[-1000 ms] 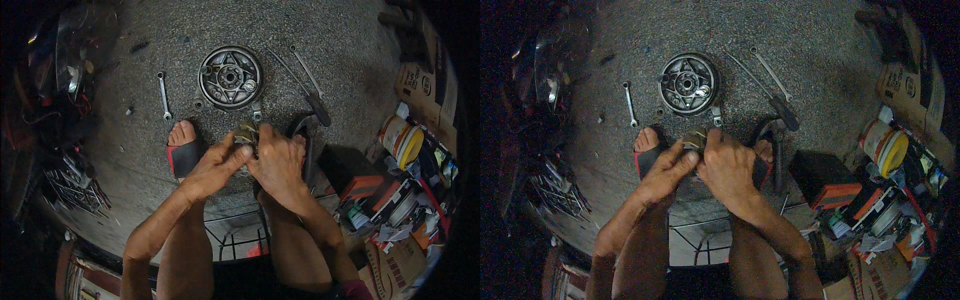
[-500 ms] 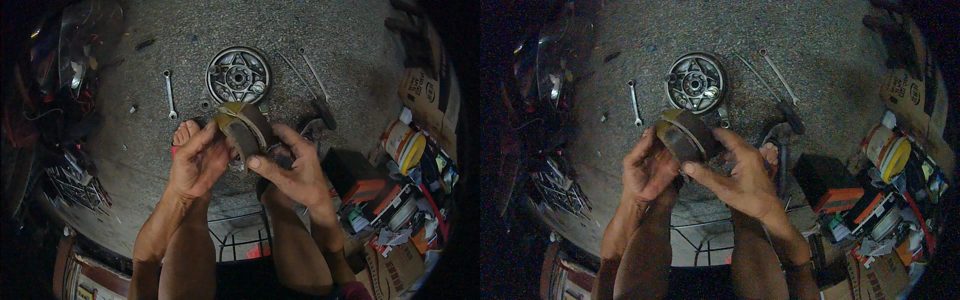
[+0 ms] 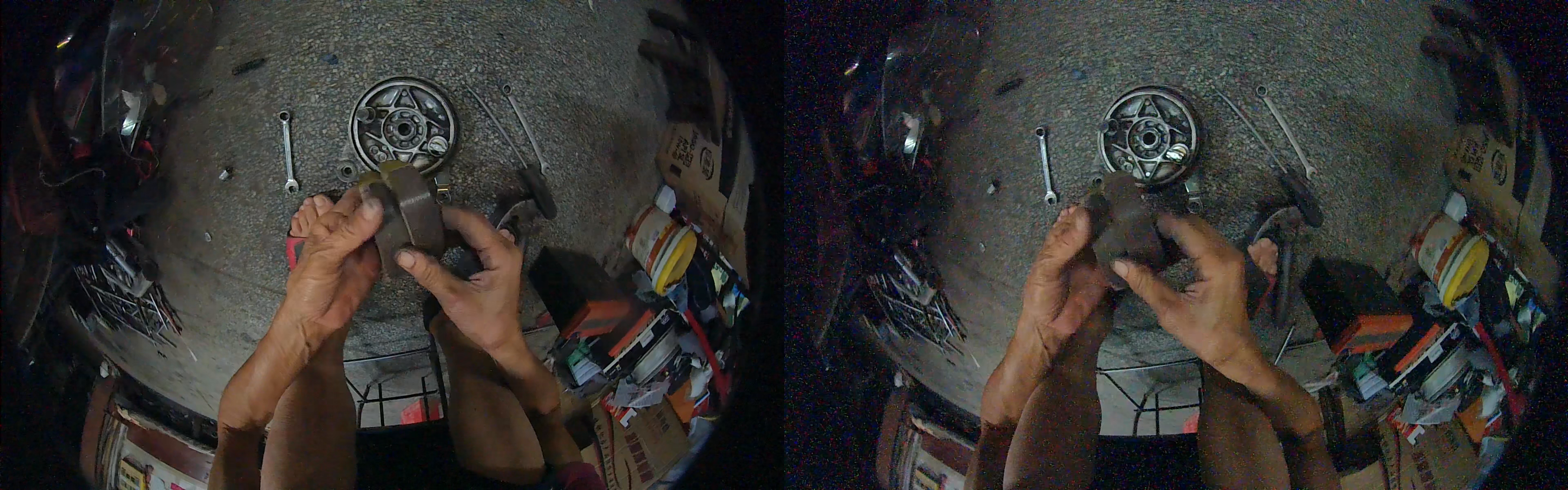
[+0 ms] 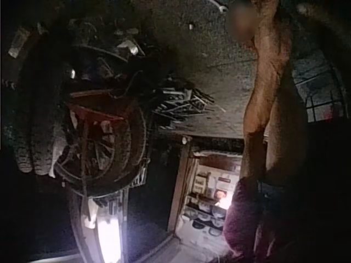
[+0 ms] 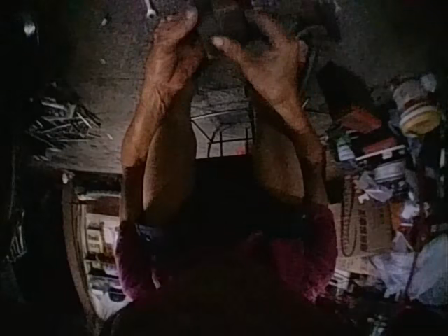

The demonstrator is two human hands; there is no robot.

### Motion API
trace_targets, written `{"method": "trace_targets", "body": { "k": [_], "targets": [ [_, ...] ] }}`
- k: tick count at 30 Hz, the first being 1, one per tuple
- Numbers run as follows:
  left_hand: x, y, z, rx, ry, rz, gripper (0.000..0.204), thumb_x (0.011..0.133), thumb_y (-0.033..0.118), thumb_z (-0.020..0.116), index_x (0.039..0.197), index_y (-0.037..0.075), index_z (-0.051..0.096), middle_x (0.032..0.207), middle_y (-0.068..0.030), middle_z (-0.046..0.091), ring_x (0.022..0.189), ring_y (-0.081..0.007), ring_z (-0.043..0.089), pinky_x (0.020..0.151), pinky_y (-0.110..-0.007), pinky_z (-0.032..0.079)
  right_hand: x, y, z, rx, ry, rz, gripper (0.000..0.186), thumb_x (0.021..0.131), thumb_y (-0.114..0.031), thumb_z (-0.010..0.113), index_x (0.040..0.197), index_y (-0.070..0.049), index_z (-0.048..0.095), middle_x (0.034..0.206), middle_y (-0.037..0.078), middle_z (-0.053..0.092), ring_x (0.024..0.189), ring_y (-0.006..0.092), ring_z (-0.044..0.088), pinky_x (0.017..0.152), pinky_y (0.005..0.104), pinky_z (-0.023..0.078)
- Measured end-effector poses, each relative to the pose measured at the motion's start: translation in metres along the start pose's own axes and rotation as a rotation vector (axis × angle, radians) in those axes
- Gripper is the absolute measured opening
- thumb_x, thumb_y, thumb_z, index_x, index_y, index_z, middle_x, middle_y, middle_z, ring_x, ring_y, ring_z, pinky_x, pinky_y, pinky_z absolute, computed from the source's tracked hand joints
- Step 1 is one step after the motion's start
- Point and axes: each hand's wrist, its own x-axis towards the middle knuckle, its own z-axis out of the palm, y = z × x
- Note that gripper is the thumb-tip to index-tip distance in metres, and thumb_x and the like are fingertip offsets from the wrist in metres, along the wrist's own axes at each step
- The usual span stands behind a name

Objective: The person disassembles a circular mechanical component, likely a clutch assembly, using a wrench and hammer. They remove a cover plate, extract internal friction plates and springs, and then reassemble the unit by inserting the components back into the housing and securing the cover.

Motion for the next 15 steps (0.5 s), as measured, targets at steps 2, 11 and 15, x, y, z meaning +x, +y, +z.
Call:
{"method": "trace_targets", "body": {
  "k": [2,11,15],
  "targets": [
    [0.002,0.004,-0.001,0.091,-0.056,0.034,0.040,0.093,0.013,0.065,0.129,0.004,0.051,0.112,-0.0007,0.055,0.105,-0.0113,0.051,0.102,-0.029,0.037,0.000,0.002,0.000,-0.060,0.016,-0.079,0.034,0.079,-0.012,0.081,0.105,0.004,0.066,0.092,0.009,0.070,0.083,0.0117,0.065,0.076,0.0273,0.051],
    [0.006,0.013,-0.014,-0.083,-0.152,0.021,0.052,0.082,0.000,0.066,0.131,-0.007,0.050,0.117,-0.0124,0.062,0.111,-0.0230,0.059,0.104,-0.042,0.044,-0.004,-0.004,-0.005,0.399,0.056,0.304,0.036,0.081,-0.017,0.080,0.109,0.002,0.065,0.101,0.010,0.070,0.093,0.0185,0.066,0.084,0.0313,0.052],
    [0.009,0.015,-0.008,-0.009,-0.150,0.039,0.051,0.086,0.003,0.063,0.133,-0.007,0.048,0.126,-0.0140,0.059,0.118,-0.0239,0.057,0.104,-0.041,0.044,-0.005,0.002,-0.008,-0.017,0.100,0.045,0.041,0.079,-0.016,0.080,0.111,0.003,0.064,0.104,0.014,0.069,0.095,0.0251,0.066,0.084,0.0337,0.052]
  ]
}}
